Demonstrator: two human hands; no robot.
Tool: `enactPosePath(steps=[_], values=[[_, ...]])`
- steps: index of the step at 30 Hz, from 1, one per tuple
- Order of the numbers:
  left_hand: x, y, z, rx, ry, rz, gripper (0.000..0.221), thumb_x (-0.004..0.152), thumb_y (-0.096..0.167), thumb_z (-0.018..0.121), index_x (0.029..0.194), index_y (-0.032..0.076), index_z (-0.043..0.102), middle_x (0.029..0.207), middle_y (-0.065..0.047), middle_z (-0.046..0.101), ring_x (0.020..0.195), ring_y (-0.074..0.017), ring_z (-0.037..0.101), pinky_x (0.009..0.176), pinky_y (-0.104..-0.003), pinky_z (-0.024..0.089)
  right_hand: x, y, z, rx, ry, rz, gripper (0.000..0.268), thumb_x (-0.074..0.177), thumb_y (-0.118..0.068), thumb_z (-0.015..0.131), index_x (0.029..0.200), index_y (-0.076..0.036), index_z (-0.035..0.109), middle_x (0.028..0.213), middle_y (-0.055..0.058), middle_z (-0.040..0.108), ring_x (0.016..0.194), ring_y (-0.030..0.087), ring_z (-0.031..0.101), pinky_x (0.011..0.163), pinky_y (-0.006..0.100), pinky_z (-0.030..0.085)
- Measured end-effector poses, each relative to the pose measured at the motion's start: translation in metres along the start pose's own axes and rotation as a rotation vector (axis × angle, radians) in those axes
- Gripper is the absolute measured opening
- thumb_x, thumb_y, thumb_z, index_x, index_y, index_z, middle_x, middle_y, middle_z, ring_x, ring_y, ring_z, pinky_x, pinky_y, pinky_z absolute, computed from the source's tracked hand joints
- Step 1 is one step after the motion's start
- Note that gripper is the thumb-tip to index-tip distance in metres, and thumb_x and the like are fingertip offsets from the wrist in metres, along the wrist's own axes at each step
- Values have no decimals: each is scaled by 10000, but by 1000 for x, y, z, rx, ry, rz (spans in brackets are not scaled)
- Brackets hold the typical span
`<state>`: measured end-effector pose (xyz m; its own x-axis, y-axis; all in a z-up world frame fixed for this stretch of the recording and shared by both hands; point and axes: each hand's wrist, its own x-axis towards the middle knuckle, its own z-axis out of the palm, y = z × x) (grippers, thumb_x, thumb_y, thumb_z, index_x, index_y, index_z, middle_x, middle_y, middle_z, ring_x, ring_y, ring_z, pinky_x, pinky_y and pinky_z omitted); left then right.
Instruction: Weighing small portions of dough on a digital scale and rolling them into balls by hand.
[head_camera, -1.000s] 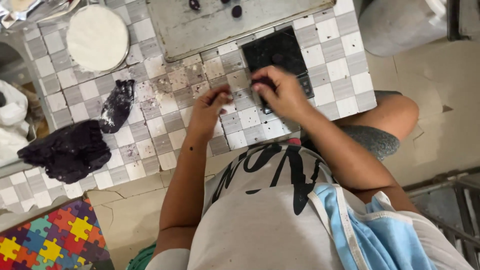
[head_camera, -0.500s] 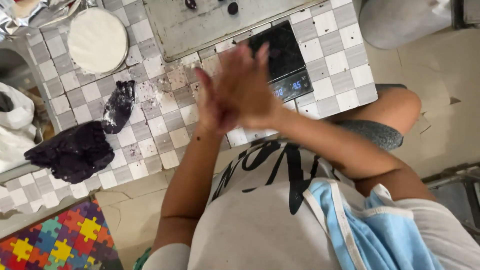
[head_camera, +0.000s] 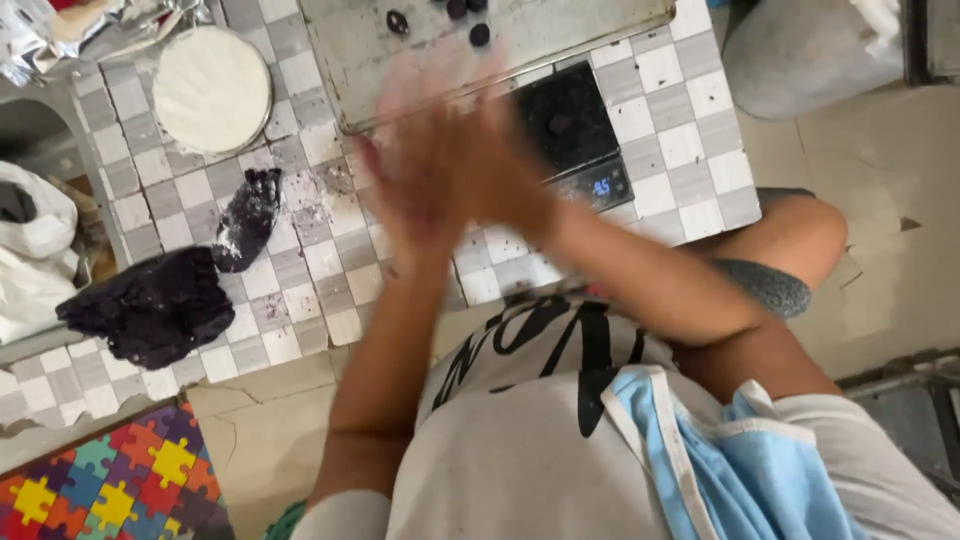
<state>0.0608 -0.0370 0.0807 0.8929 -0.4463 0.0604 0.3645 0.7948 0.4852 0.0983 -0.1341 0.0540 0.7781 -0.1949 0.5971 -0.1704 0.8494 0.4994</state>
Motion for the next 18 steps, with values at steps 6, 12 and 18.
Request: enactPosePath(steps=[6,12,18], values=[[-1,31,-15,160,480,238,675,901,471,267,1344,-36,226,1432,-219,225,1400,-375,57,1126,-539,66,4,-99,65,2759,206,-601,622,870,-246,732,1358,-82,384,1252,218,423,1005,448,476,722,556,435],[-23,-30,-41,211,763,-33,438,920,448,308,956,44,474,960,-80,485,1072,-271,485,1078,-419,329,-71,-88,55,2901,102,-989,249,800,-173,728,1019,-59,690,909,103,600,782,264,610,639,379,579],[-10,-115,-1,-42,310,315,625,809,662,474,1160,146,497,1167,-46,532,1086,-259,505,1010,-437,363,-94,26,44,3452,830,-853,538,986,-414,397,1418,-94,396,1514,207,132,1409,363,12,1131,499,-99]])
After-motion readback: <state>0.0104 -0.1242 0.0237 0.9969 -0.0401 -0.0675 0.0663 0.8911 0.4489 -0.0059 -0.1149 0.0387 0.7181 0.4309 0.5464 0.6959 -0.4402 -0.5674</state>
